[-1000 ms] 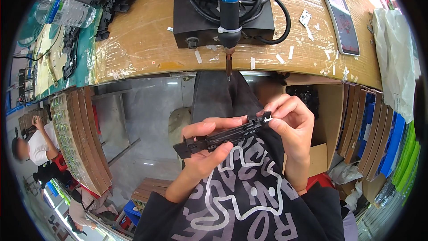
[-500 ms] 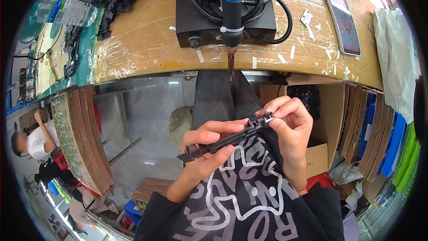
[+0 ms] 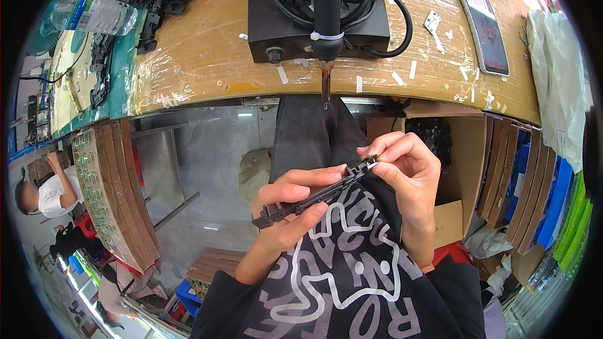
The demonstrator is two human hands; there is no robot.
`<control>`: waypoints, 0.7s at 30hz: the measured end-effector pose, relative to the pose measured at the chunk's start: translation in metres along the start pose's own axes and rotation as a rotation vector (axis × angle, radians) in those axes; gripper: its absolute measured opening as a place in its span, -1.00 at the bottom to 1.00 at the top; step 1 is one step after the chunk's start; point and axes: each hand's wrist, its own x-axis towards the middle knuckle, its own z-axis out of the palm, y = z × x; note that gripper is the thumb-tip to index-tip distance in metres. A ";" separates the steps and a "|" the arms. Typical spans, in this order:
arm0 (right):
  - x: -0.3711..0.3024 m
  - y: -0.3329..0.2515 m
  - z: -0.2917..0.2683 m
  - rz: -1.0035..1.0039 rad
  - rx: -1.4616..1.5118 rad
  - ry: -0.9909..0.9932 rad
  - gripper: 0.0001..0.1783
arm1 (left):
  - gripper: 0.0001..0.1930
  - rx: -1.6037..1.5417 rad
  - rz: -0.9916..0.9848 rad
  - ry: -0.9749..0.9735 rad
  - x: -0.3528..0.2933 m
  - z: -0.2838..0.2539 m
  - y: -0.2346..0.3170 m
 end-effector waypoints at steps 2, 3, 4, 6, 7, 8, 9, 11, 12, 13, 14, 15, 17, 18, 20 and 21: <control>0.000 0.001 -0.002 0.004 -0.018 -0.003 -0.88 | -0.61 0.031 0.004 -0.016 0.001 0.000 0.000; 0.000 0.001 -0.002 0.003 -0.014 -0.002 -0.88 | -0.61 0.032 0.006 -0.016 0.001 0.001 0.000; 0.000 0.001 -0.002 0.001 -0.009 0.000 -0.88 | -0.61 0.033 0.008 -0.017 0.002 0.001 0.001; 0.000 0.001 -0.001 0.001 0.009 0.005 -0.88 | -0.61 0.032 0.008 -0.015 0.002 0.001 0.001; -0.001 0.002 -0.001 0.001 0.023 0.009 -0.88 | -0.61 0.032 0.006 -0.014 0.001 0.001 0.001; -0.001 0.003 -0.001 0.001 0.036 0.012 -0.88 | -0.61 0.031 0.005 -0.012 0.000 0.001 0.000; -0.001 0.004 -0.001 0.006 0.055 0.019 -0.89 | -0.62 0.033 0.003 -0.011 0.000 0.001 0.000; -0.001 0.006 0.000 0.017 0.089 0.034 -0.89 | -0.63 0.031 0.001 -0.009 -0.002 0.001 -0.001; -0.001 0.007 0.001 0.017 0.098 0.030 -0.89 | -0.63 0.019 -0.001 0.000 -0.003 0.001 -0.001; -0.001 0.008 0.001 0.017 0.107 0.027 -0.90 | -0.63 0.008 -0.005 0.008 -0.003 0.002 -0.001; 0.000 0.009 0.000 0.017 0.116 0.024 -0.90 | -0.64 -0.004 -0.008 0.016 -0.003 0.003 -0.001; 0.000 0.010 -0.001 0.012 0.124 0.015 -0.90 | -0.64 -0.012 -0.014 0.020 -0.003 0.004 0.000; 0.000 0.012 -0.002 0.001 0.139 -0.007 -0.91 | -0.65 -0.025 -0.022 0.027 -0.003 0.004 0.001; 0.000 0.010 0.000 0.032 0.153 0.034 -0.92 | -0.63 -0.010 -0.012 0.000 -0.003 0.004 0.000; 0.001 0.002 0.008 0.094 0.182 0.119 -0.92 | -0.59 0.020 0.005 -0.056 -0.002 0.000 -0.001; 0.000 0.002 0.007 0.074 0.138 0.068 -0.92 | -0.55 0.009 -0.011 -0.074 -0.001 0.000 0.000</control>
